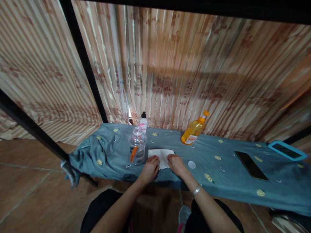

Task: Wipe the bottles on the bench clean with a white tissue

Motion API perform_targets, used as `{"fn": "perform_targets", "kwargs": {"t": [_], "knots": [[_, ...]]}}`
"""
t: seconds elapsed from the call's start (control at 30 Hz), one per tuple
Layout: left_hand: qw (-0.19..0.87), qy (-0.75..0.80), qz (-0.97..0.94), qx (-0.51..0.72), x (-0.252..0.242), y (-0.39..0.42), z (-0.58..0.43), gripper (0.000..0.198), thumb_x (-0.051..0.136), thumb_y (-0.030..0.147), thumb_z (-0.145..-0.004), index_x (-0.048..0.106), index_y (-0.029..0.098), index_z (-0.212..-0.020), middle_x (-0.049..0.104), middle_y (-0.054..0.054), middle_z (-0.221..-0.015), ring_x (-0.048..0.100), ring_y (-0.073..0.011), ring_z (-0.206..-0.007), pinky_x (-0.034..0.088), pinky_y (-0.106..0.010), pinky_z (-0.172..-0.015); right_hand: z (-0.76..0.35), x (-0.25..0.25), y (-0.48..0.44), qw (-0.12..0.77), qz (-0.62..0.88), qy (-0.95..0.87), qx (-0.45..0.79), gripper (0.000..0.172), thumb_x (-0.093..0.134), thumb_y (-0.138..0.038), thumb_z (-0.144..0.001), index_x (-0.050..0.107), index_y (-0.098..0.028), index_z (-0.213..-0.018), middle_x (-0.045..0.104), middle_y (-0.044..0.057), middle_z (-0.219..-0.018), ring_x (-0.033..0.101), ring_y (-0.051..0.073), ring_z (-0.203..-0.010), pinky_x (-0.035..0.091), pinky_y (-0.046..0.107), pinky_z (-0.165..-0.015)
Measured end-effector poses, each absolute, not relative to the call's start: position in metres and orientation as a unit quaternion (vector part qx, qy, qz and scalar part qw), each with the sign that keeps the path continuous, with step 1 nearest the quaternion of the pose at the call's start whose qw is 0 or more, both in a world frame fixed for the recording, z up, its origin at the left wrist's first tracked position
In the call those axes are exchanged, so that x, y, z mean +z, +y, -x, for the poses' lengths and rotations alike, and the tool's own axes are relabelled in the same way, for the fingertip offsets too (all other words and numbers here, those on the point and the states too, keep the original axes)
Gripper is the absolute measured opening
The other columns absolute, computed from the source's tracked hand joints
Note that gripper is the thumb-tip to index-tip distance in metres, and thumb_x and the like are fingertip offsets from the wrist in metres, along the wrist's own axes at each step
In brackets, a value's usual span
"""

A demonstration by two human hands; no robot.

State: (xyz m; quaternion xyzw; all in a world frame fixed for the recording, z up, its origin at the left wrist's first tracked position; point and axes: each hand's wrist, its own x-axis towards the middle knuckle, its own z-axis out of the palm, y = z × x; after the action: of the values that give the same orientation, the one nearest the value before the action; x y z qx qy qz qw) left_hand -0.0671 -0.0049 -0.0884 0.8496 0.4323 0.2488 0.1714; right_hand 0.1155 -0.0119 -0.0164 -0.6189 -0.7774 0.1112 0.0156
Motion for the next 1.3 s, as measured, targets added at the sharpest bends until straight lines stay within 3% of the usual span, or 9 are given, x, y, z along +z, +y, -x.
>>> {"fn": "perform_targets", "kwargs": {"t": [0.17, 0.77, 0.93, 1.07, 1.13, 1.23, 1.3], "knots": [[0.159, 0.441, -0.856, 0.216, -0.083, -0.003, 0.063, 0.026, 0.052, 0.005, -0.086, 0.066, 0.014, -0.106, 0.069, -0.015, -0.126, 0.058, -0.0294, -0.132, 0.046, -0.049, -0.115, -0.112, -0.016, -0.014, 0.017, 0.602, -0.791, 0.107, 0.029, 0.044, -0.001, -0.092, 0.068, -0.002, -0.108, 0.070, 0.020, -0.114, 0.065, 0.032, -0.114, 0.047, 0.035, -0.100], [0.190, 0.416, -0.867, 0.198, -0.088, -0.011, 0.066, 0.034, 0.058, 0.022, -0.091, 0.059, 0.014, -0.124, 0.060, -0.017, -0.142, 0.046, -0.0330, -0.143, 0.035, -0.056, -0.121, -0.102, -0.011, -0.004, -0.047, 0.621, -0.780, 0.063, 0.026, 0.048, -0.007, -0.090, 0.068, -0.005, -0.107, 0.072, 0.020, -0.109, 0.069, 0.032, -0.104, 0.048, 0.034, -0.085], [0.204, 0.450, -0.842, 0.215, -0.077, -0.013, 0.063, 0.030, 0.056, 0.027, -0.094, 0.062, 0.014, -0.120, 0.062, -0.016, -0.137, 0.049, -0.0310, -0.138, 0.037, -0.052, -0.119, -0.108, -0.012, -0.009, 0.001, 0.642, -0.763, 0.077, 0.022, 0.048, -0.010, -0.094, 0.069, -0.009, -0.100, 0.074, 0.015, -0.104, 0.070, 0.031, -0.103, 0.049, 0.033, -0.084], [0.250, 0.448, -0.827, 0.231, -0.067, -0.015, 0.063, 0.031, 0.057, 0.022, -0.092, 0.062, 0.018, -0.122, 0.061, -0.014, -0.139, 0.053, -0.0303, -0.135, 0.039, -0.052, -0.118, -0.113, 0.002, -0.004, 0.038, 0.662, -0.741, 0.109, 0.023, 0.051, -0.015, -0.097, 0.070, -0.006, -0.107, 0.076, 0.020, -0.104, 0.071, 0.038, -0.104, 0.053, 0.040, -0.085], [0.271, 0.432, -0.828, 0.232, -0.063, -0.016, 0.063, 0.038, 0.059, 0.019, -0.089, 0.060, 0.018, -0.127, 0.057, -0.015, -0.145, 0.048, -0.0318, -0.140, 0.036, -0.055, -0.120, -0.106, 0.012, 0.009, 0.080, 0.670, -0.730, 0.104, 0.030, 0.050, -0.015, -0.099, 0.064, -0.003, -0.122, 0.072, 0.022, -0.118, 0.068, 0.037, -0.112, 0.052, 0.042, -0.093], [0.294, 0.418, -0.825, 0.240, -0.059, -0.016, 0.064, 0.045, 0.060, 0.016, -0.086, 0.058, 0.021, -0.131, 0.056, -0.014, -0.147, 0.046, -0.0321, -0.143, 0.034, -0.056, -0.122, -0.084, 0.024, 0.047, 0.165, 0.659, -0.725, 0.116, 0.053, 0.058, -0.022, -0.099, 0.042, -0.001, -0.145, 0.064, 0.022, -0.135, 0.062, 0.029, -0.124, 0.048, 0.036, -0.104], [0.308, 0.424, -0.815, 0.245, -0.058, -0.014, 0.065, 0.046, 0.060, 0.014, -0.085, 0.059, 0.020, -0.131, 0.057, -0.014, -0.147, 0.047, -0.0320, -0.142, 0.037, -0.055, -0.121, -0.066, 0.028, 0.079, 0.289, 0.609, -0.712, 0.195, 0.073, 0.072, -0.019, -0.089, 0.035, 0.003, -0.147, 0.056, 0.028, -0.141, 0.060, 0.032, -0.127, 0.046, 0.041, -0.108]]}}
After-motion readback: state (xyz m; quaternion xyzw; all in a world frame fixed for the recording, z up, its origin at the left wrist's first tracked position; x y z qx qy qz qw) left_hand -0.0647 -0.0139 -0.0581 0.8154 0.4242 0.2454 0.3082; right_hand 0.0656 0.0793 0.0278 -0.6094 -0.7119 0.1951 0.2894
